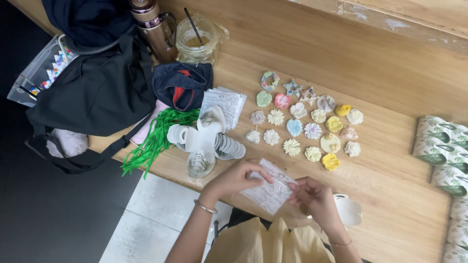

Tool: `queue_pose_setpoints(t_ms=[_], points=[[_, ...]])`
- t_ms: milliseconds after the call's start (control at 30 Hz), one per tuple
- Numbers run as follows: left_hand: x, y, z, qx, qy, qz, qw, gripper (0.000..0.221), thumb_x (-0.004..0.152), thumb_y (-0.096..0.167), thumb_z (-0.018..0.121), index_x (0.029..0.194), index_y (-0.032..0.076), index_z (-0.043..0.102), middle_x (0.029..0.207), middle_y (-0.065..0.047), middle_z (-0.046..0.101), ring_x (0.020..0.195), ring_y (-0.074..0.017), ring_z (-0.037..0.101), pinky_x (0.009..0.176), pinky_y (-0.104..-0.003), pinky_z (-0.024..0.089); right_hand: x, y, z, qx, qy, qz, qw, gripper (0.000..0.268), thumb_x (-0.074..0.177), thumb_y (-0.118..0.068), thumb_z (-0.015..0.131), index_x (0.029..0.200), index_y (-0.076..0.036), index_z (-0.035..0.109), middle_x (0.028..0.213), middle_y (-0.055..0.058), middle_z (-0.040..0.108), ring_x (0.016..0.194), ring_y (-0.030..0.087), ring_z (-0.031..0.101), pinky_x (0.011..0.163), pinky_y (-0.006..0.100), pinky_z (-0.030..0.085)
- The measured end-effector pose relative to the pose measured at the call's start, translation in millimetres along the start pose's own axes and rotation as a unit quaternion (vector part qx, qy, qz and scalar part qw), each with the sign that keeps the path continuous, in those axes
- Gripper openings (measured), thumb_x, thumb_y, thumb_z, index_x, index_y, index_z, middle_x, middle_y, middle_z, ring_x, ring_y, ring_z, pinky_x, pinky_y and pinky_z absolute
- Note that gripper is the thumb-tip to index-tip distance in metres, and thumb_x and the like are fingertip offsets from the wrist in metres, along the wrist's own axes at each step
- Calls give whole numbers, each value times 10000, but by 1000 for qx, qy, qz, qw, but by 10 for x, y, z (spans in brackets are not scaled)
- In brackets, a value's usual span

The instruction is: The recorder is packaging small decorative candles into individual plastic bags and paper containers.

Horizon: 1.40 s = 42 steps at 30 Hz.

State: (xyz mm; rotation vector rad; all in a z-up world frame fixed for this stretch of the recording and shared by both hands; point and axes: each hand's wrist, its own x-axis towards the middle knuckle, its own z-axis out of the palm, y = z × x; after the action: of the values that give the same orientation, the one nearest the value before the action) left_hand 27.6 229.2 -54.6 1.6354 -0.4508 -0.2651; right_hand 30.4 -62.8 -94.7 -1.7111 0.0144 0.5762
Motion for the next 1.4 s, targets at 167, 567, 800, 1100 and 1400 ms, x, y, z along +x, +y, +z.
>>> queue_pose_setpoints(t_ms=[167,567,800,1100,1400], points=[[316,-148,-797,81,99,9,992,358,879,-120,543,1107,55,757,1137,-78,777,1106,-178,725,960,-279,531,-47,-306,203,-4,21,16,1000,248,977,-153,616,1145,24,656,799,111,763,713,167,715,659,295,580],[799,-1696,-2129,152,284,-27,946,433,801,-217,515,1019,26,799,996,-101,794,863,-156,677,806,-304,499,-207,-73,158,-31,78,66,994,199,995,-111,554,1148,-1,621,847,108,765,757,166,731,682,299,567],[911,-2300,-2403,89,127,-201,967,376,796,-135,493,931,24,806,960,-113,797,919,-192,734,880,-315,563,-292,-194,254,-53,34,33,997,171,990,-51,553,1135,4,626,855,84,756,777,145,730,722,298,611],[837,-543,-1353,565,187,-196,779,187,941,129,663,1098,51,728,1247,-251,609,1154,-443,605,832,-528,553,-629,168,-496,7,205,-6,979,132,1018,-26,556,1122,7,630,1003,64,730,871,134,691,712,305,590],[976,-535,1130,273,-190,-94,938,297,928,342,716,1148,143,725,1623,-192,284,1472,-371,334,1164,-481,319,-1044,1299,-1170,-297,309,-2,903,244,896,-83,662,1085,-110,813,1360,183,592,1266,315,565,958,398,514]])
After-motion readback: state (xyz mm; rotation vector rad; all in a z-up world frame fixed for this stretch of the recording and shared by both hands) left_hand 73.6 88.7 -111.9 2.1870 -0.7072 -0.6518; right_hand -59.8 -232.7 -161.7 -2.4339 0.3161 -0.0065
